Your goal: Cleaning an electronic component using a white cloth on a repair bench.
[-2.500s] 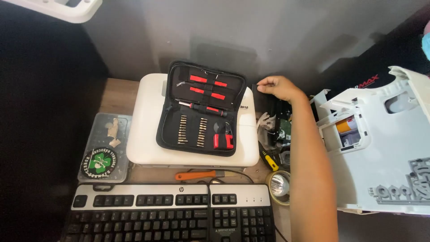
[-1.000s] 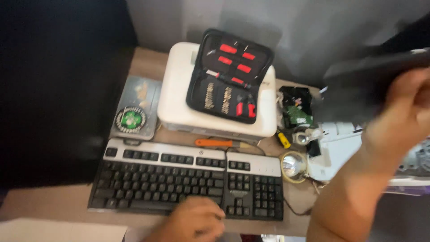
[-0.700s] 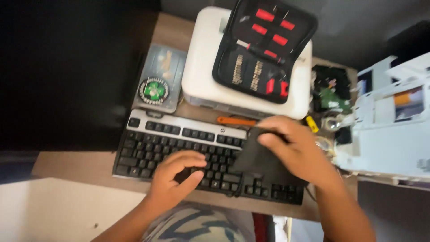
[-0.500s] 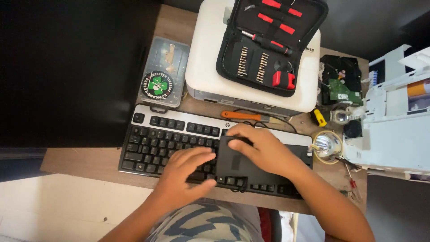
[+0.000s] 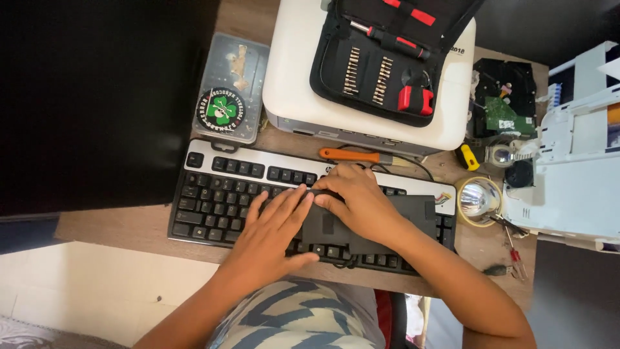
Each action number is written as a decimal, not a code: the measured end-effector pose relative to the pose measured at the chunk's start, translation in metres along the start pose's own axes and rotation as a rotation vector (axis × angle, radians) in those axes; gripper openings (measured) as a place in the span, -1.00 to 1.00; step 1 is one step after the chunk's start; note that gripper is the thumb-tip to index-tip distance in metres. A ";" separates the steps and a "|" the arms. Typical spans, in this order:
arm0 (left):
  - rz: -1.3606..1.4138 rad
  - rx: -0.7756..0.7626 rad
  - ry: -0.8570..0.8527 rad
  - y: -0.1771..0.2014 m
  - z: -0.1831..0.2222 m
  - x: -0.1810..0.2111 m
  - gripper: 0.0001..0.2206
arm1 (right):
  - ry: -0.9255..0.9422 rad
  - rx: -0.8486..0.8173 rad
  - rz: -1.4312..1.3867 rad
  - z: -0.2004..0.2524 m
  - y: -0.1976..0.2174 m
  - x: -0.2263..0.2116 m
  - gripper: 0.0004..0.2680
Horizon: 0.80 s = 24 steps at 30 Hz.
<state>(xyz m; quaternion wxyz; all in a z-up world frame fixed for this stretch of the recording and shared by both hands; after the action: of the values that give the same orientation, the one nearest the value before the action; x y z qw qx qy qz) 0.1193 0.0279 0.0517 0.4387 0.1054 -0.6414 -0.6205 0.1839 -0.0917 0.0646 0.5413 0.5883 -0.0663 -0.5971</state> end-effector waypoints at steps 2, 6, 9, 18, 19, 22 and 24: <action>0.102 -0.010 -0.022 0.007 -0.005 -0.001 -0.03 | 0.006 0.027 0.010 0.003 0.013 -0.010 -0.80; 0.230 -0.019 -0.046 0.011 -0.008 -0.002 -0.02 | 0.066 0.166 -0.039 0.034 0.051 -0.025 -0.77; 0.194 0.014 -0.045 0.015 -0.007 -0.005 -0.03 | 0.007 0.412 0.101 0.095 0.071 0.023 -0.73; -0.027 -0.045 0.035 0.004 -0.017 -0.016 -0.10 | -0.436 0.612 0.004 0.185 0.023 0.095 -0.74; -0.025 -0.049 0.027 0.003 -0.018 -0.016 -0.10 | -0.445 0.614 0.003 0.182 0.021 0.093 -0.74; -0.068 -0.016 0.006 0.004 -0.016 -0.012 -0.11 | -0.420 0.743 0.072 0.184 0.024 0.079 -0.75; -0.003 0.076 -0.017 0.013 -0.014 -0.011 -0.12 | -0.417 0.808 -0.012 0.184 0.030 0.082 -0.74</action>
<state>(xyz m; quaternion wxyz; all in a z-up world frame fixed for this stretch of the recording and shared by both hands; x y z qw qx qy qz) 0.1411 0.0282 0.0560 0.4278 0.1175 -0.6680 -0.5974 0.0811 -0.2663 0.0896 0.2400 0.6199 -0.3979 -0.6323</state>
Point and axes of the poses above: each hand's wrist, its own z-axis away from the middle knuckle, its own y-axis out of the back of the hand, x = y × z, the point moved 10 cm from there along -z, towards the middle knuckle, and after that the axes turned 11 degrees about -x, right-handed, at the moved point
